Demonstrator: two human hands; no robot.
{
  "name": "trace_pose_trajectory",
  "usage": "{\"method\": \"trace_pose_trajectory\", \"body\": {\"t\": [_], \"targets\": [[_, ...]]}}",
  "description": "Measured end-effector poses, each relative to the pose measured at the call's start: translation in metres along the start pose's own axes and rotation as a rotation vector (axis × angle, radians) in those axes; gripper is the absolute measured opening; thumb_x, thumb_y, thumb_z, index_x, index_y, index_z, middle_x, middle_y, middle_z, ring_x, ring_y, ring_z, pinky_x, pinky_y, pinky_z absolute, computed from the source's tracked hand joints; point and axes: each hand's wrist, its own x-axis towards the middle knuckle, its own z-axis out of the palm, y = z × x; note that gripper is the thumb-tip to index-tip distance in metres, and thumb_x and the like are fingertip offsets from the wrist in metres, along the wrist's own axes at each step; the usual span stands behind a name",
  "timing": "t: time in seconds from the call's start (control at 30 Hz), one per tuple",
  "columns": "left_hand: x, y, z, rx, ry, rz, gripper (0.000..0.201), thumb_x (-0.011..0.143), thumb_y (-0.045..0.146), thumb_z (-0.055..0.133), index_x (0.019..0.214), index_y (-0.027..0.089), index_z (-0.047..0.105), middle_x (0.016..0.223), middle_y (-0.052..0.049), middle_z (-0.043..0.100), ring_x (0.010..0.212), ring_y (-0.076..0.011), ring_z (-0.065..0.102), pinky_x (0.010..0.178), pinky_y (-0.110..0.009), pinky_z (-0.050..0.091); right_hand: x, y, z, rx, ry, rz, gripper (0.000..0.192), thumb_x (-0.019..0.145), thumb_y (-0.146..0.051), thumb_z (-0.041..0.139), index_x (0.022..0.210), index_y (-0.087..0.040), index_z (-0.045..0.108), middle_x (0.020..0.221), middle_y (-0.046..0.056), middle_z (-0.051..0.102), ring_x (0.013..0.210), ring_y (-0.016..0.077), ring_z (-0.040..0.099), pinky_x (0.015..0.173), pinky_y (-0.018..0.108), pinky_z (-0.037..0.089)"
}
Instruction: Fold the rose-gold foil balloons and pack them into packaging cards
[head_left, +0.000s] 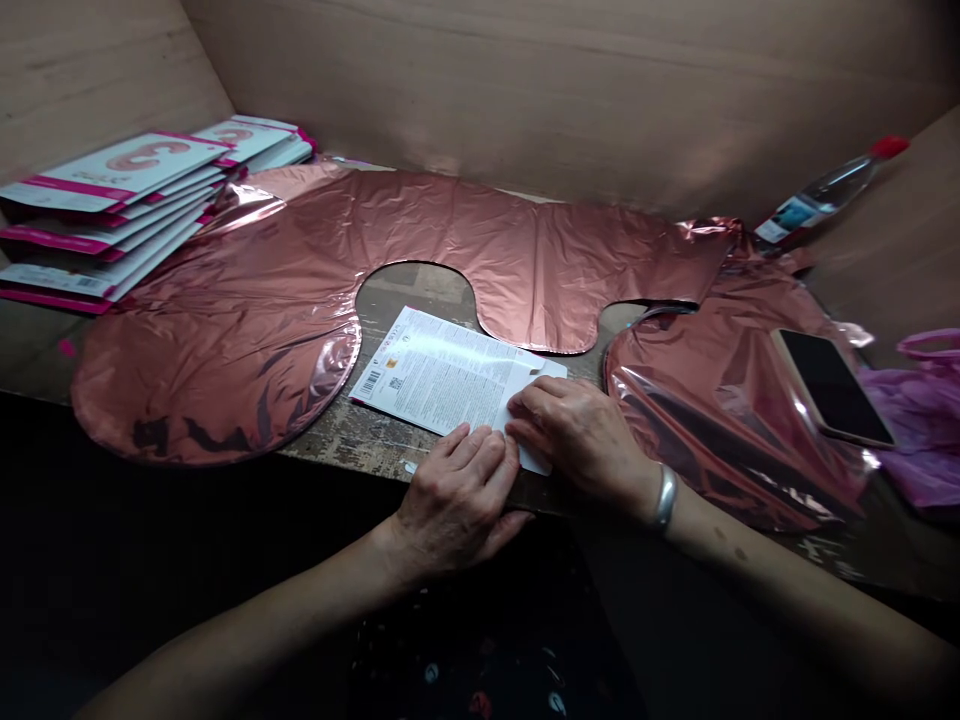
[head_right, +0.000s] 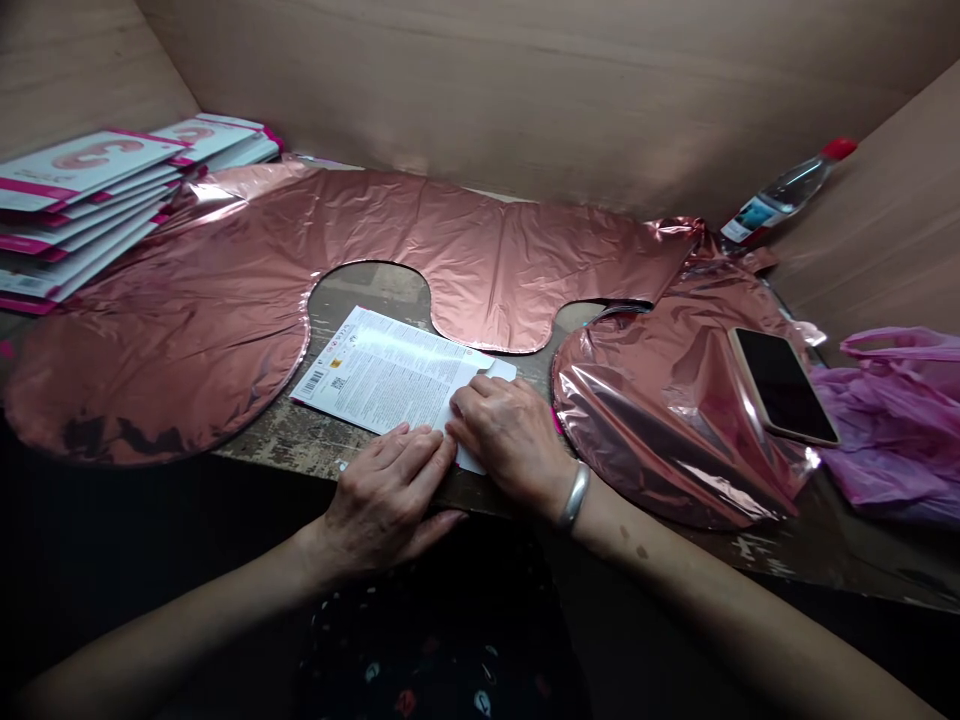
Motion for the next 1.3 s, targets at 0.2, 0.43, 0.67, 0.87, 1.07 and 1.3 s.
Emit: {"method": "trace_pose_trajectory", "body": {"t": [0.2,0.43,0.67,0.87,1.07,1.3], "targets": [[0.002,-0.001,-0.001,-0.037,-0.006,-0.012,0.051,0.092,0.048,0.051,0.12,0.006,0.06,0.117,-0.016,0.066,0.111,-0.0278,0.06,0.102,-0.043,0.044,0.004,-0.002,0.006,-0.079,0.021,-0.005,0.017,0.094,-0.025,0.056,0.088,-0.015,0.068,0.088,0.007,0.068,0.084,0.0225,0.062,0.074,0.032,0.038],[0.002,0.002,-0.004,-0.011,-0.002,-0.021,0.05,0.089,0.047,0.057,0.119,0.007,0.06,0.12,-0.014,0.065,0.111,-0.0268,0.059,0.104,-0.042,0.042,0.003,0.006,0.007,0.052,0.057,0.095,0.015,0.095,-0.02,0.055,0.093,-0.015,0.068,0.089,0.006,0.07,0.081,0.0181,0.063,0.071,0.029,0.038],[0.003,0.002,-0.002,-0.006,0.015,-0.029,0.047,0.092,0.047,0.051,0.116,0.008,0.061,0.115,-0.015,0.066,0.11,-0.0265,0.06,0.103,-0.042,0.042,-0.008,-0.004,0.001,-0.012,0.032,0.046,0.017,0.095,-0.026,0.057,0.09,-0.018,0.07,0.089,0.004,0.07,0.086,0.0209,0.062,0.072,0.034,0.031],[0.004,0.002,-0.003,-0.002,0.032,-0.023,0.051,0.093,0.05,0.05,0.116,0.006,0.062,0.114,-0.016,0.066,0.107,-0.027,0.061,0.1,-0.042,0.043,-0.004,-0.015,-0.001,-0.156,-0.011,0.028,0.016,0.093,-0.021,0.059,0.079,-0.018,0.066,0.084,0.004,0.068,0.084,0.0224,0.06,0.069,0.035,0.026],[0.003,0.002,-0.001,-0.021,0.035,-0.03,0.054,0.092,0.05,0.052,0.119,0.004,0.061,0.115,-0.016,0.066,0.109,-0.0273,0.06,0.101,-0.043,0.043,0.004,-0.015,-0.01,-0.176,-0.075,-0.016,0.018,0.094,-0.019,0.054,0.077,-0.018,0.062,0.082,0.005,0.066,0.08,0.0215,0.059,0.066,0.035,0.024],[0.001,0.0,0.001,-0.035,0.034,-0.029,0.05,0.092,0.049,0.053,0.118,0.007,0.062,0.117,-0.016,0.066,0.11,-0.0273,0.06,0.101,-0.043,0.043,0.013,-0.018,-0.011,-0.219,-0.159,-0.053,0.014,0.092,-0.018,0.052,0.081,-0.016,0.06,0.083,0.007,0.066,0.08,0.0246,0.06,0.066,0.036,0.025]]}}
